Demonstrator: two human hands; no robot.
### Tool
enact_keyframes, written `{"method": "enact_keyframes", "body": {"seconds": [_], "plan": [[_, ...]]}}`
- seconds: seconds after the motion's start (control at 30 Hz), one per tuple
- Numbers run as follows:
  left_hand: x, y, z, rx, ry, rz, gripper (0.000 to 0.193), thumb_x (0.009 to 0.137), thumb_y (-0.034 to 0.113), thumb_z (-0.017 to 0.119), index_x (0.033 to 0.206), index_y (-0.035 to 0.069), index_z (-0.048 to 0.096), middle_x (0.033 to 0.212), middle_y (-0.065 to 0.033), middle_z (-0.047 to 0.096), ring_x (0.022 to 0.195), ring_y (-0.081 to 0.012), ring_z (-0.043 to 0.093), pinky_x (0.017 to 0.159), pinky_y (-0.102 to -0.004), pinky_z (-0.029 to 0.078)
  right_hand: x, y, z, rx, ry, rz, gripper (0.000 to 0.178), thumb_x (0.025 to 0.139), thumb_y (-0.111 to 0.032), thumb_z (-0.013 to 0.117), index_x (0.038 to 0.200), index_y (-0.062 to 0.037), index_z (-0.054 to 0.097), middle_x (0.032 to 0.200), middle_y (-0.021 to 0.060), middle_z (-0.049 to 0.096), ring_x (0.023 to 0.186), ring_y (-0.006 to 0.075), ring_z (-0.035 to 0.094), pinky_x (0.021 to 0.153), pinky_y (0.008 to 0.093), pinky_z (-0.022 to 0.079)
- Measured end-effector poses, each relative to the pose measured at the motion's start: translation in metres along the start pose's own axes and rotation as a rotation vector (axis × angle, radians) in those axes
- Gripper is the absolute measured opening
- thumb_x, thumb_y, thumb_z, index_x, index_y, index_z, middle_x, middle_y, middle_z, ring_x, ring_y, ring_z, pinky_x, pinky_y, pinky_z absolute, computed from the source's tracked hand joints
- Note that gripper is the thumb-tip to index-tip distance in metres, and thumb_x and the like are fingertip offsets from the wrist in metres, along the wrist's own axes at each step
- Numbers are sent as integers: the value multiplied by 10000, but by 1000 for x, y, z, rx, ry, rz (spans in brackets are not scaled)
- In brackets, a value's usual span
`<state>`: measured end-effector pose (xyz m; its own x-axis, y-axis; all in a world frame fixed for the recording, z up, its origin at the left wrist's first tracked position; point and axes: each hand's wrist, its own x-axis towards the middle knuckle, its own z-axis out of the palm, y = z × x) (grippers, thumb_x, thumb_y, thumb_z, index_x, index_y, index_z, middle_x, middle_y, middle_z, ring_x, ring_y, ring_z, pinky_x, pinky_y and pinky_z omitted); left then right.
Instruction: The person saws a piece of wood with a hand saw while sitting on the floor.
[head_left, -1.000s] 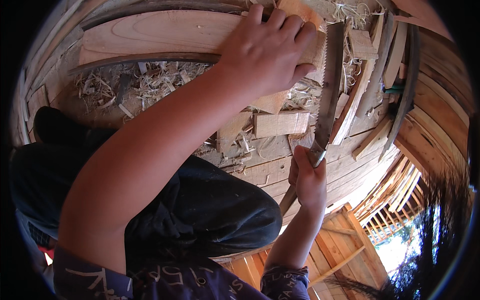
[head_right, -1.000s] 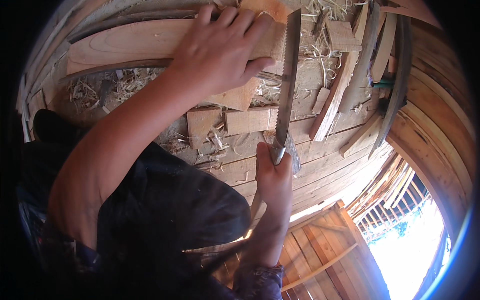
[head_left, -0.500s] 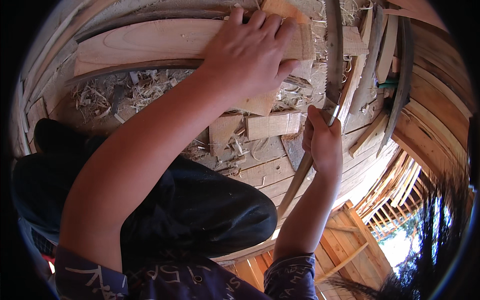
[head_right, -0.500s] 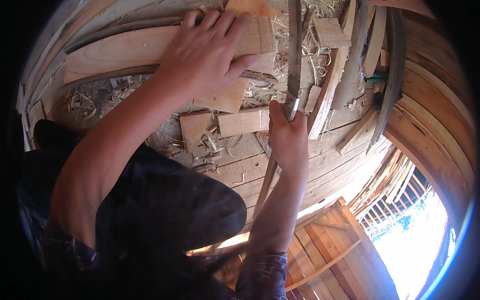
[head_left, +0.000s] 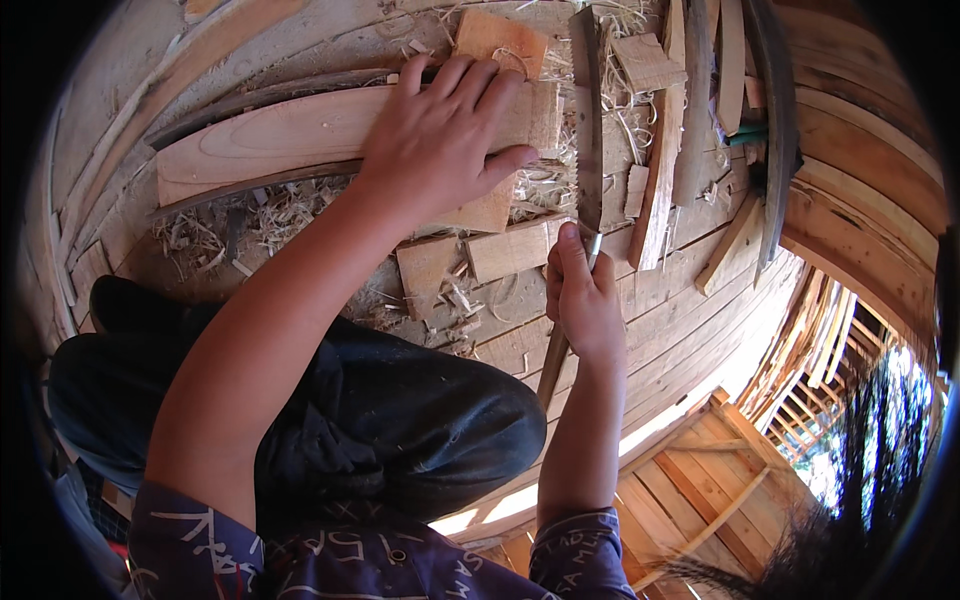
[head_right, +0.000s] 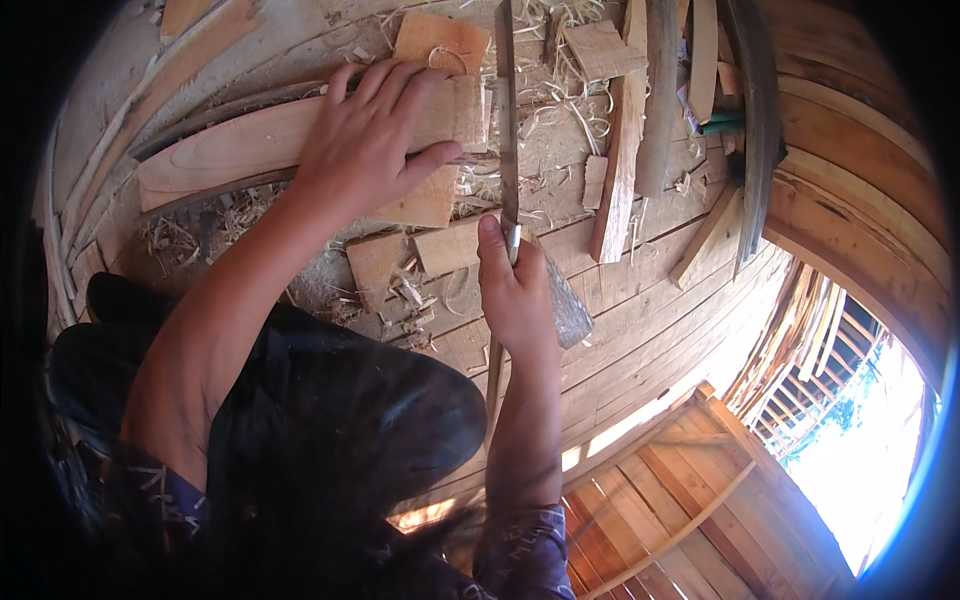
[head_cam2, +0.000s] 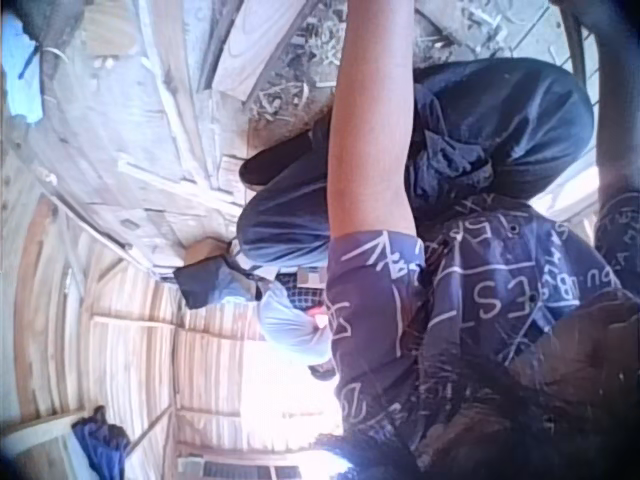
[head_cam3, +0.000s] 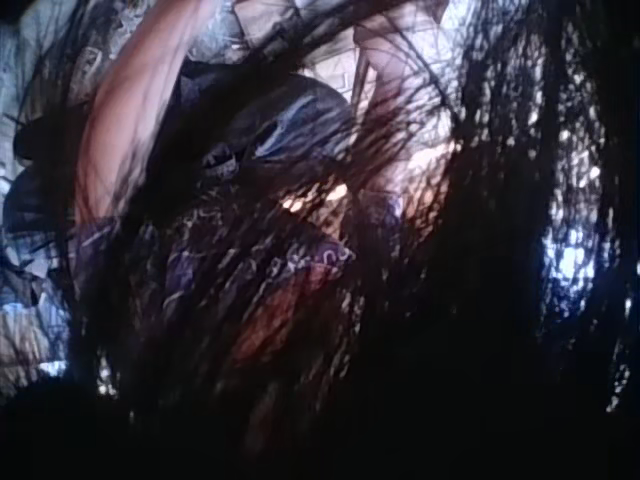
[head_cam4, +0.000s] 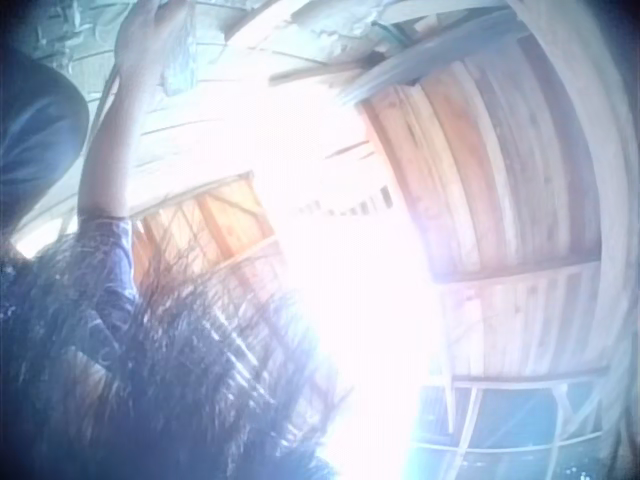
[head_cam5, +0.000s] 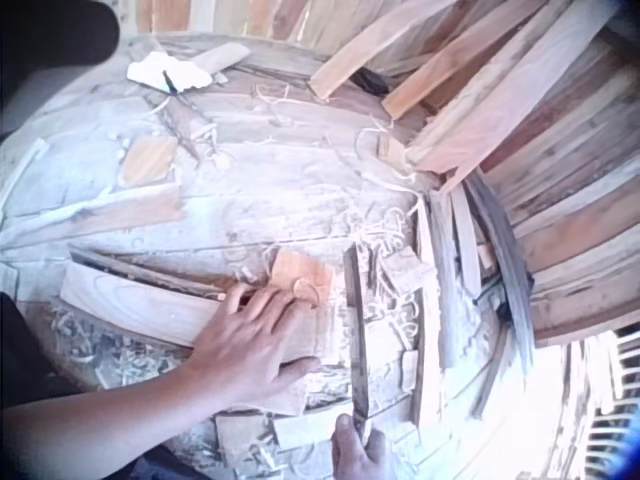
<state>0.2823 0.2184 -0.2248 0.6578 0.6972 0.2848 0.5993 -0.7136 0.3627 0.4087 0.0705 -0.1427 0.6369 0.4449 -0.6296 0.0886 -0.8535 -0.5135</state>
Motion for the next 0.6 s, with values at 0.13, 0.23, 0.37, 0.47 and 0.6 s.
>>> {"method": "enact_keyframes", "body": {"seconds": [0.13, 0.23, 0.37, 0.47, 0.6], "plan": [[1, 2, 1, 52, -9, 4, 655, 920, 596, 490, 1360, 111, 485, 1185, -94, 602, 1131, -231, 545, 1015, -455, 346, 4, 0, 3, -35, -107, -18, 496, 983, -386, 571, 680, 5, 533, 557, 20, 432, 585, 105, 382, 540, 335, 358], [1, 2, 0, 79, -44, -7, 665, 925, 610, 468, 1389, 133, 466, 1187, -89, 605, 1131, -231, 551, 1023, -455, 347, 7, -2, 8, 12, -109, -78, 488, 984, -374, 571, 686, 11, 530, 562, 17, 421, 589, 102, 372, 534, 338, 352], [1, 2, 3, 75, -33, -11, 682, 912, 627, 474, 1363, 116, 474, 1194, -88, 600, 1132, -237, 545, 1018, -446, 342, 20, 7, 7, 25, -170, -127, 430, 974, -441, 567, 713, -102, 518, 547, -48, 434, 443, 50, 373, 410, 237, 270], [2, 2, 5, 77, -15, -13, 692, 902, 633, 484, 1337, 94, 483, 1180, -88, 592, 1118, -241, 533, 993, -427, 330, 22, 11, 6, 23, -181, -126, 423, 976, -437, 565, 718, -104, 521, 548, -52, 430, 441, 44, 364, 406, 235, 261], [2, 0, 6, 88, -17, -19, 692, 892, 638, 494, 1305, 83, 507, 1175, -85, 600, 1113, -240, 537, 979, -423, 336, 15, 9, 9, -52, -151, -99, 430, 976, -440, 565, 713, -103, 522, 548, -54, 422, 443, 41, 356, 409, 235, 261]]}}
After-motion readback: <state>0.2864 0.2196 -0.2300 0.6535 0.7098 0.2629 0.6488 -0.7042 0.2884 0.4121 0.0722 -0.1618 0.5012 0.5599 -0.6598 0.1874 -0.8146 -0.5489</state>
